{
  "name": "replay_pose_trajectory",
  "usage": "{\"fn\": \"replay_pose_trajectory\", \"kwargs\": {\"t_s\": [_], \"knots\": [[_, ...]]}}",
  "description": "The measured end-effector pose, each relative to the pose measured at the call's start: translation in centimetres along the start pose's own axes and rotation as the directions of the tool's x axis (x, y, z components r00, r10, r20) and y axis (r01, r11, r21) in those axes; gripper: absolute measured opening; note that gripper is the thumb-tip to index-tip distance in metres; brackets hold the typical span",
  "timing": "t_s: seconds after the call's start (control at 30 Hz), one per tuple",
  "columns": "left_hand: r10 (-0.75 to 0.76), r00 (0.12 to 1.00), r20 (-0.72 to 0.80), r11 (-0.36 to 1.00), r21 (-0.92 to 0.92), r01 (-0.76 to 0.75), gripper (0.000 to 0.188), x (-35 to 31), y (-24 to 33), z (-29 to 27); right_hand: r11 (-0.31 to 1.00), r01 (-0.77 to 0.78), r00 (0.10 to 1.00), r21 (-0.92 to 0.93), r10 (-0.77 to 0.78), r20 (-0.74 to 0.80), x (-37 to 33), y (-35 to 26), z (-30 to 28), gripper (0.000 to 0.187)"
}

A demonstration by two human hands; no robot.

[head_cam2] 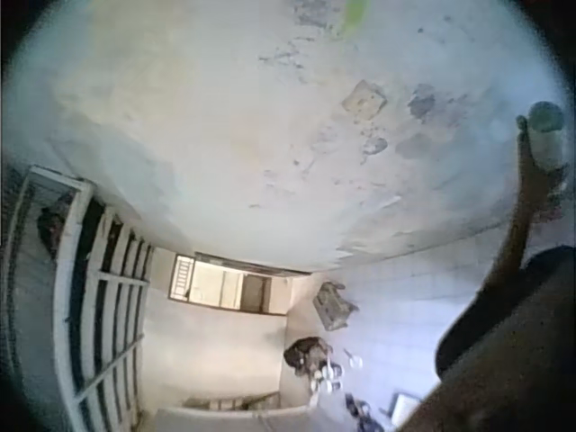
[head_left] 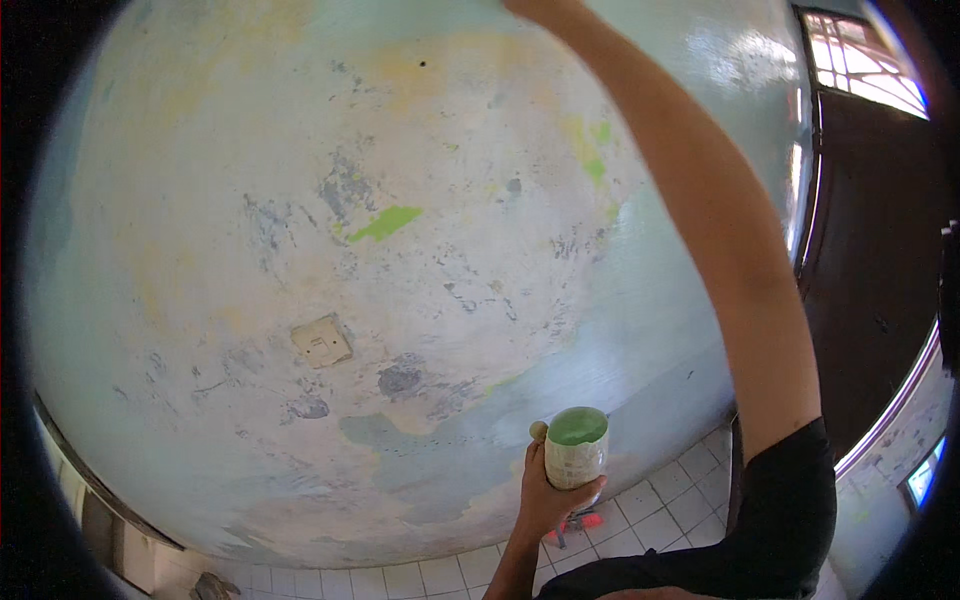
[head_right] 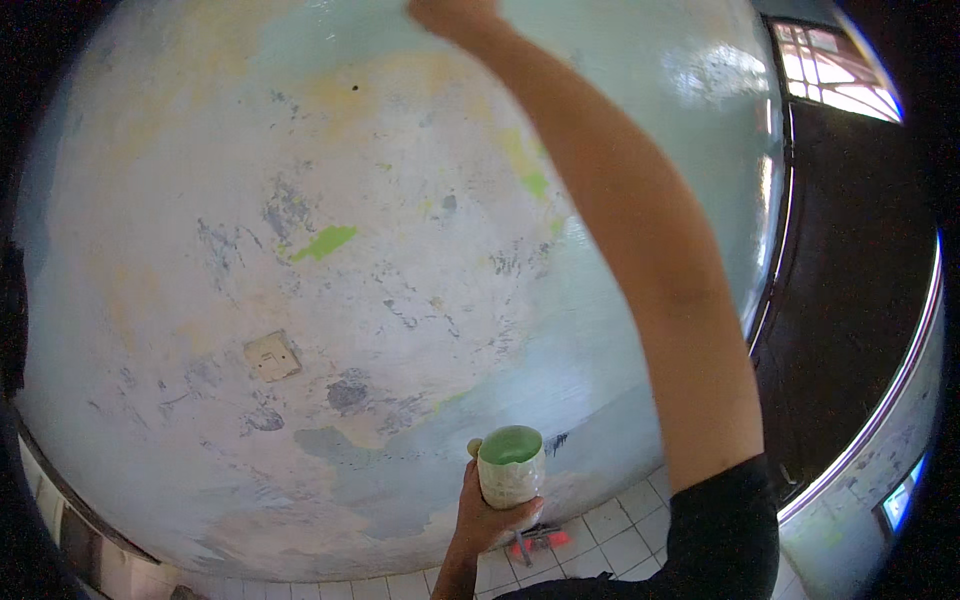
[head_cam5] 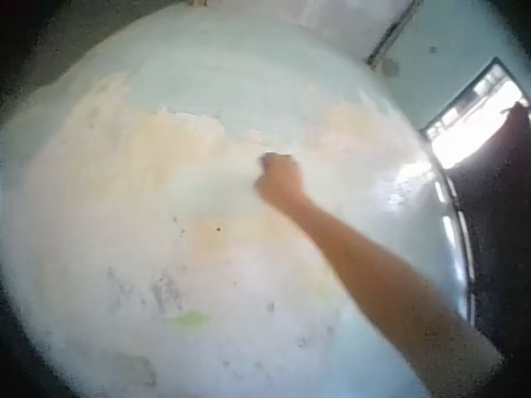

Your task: The person paints a wall using a brush, dipping it into a container of green paint and applying it to the surface in several locations.

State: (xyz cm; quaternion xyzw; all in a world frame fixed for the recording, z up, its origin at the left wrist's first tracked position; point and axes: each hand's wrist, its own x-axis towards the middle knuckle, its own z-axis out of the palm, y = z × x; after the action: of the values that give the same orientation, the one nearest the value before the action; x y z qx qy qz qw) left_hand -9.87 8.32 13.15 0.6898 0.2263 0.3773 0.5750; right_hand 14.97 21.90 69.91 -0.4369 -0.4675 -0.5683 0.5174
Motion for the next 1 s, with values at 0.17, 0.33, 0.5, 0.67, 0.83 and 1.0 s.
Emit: {"fn": "replay_pose_trajectory", "kwargs": {"t_s": [0.17, 0.33, 0.5, 0.67, 0.83, 1.0], "knots": [[0.105, 0.994, -0.02, 0.981, 0.167, -0.1, 0.099, -0.6, -0.6, -1.9, 0.923, 0.232, 0.967, 0.307, -0.253, 0.029, -2.1, -21.9, 6.1, 0.05], [0.059, 0.996, -0.073, 0.99, 0.131, -0.05, 0.093, -1.6, -0.5, -4.2, 0.774, 0.109, 0.971, 0.624, -0.216, 0.098, -1.3, -29.8, 6.7, 0.038], [0.052, 0.998, -0.046, 0.996, 0.075, -0.048, 0.1, -1.2, -1.3, -4.5, 0.829, 0.086, 0.996, 0.553, -0.049, -0.08, 4.2, -11.3, 8.3, 0.024], [0.004, 0.997, -0.072, 1.0, 0.021, -0.003, 0.089, -0.4, -0.1, -4.2, 0.672, -0.37, 0.889, 0.642, 0.457, 0.034, 5.5, 7.4, 0.8, 0.043], [-0.017, 0.994, -0.112, 1.0, 0.006, 0.018, 0.091, -0.3, -0.7, -4.9, 0.908, -0.367, 0.914, 0.204, 0.392, -0.1, 7.1, 13.0, -5.5, 0.022], [0.057, 0.997, -0.054, 0.996, 0.076, -0.052, 0.098, 0.2, -1.4, -4.1, 0.97, 0.031, 0.99, -0.239, -0.062, -0.126, 10.7, 8.3, 0.6, 0.031]]}}
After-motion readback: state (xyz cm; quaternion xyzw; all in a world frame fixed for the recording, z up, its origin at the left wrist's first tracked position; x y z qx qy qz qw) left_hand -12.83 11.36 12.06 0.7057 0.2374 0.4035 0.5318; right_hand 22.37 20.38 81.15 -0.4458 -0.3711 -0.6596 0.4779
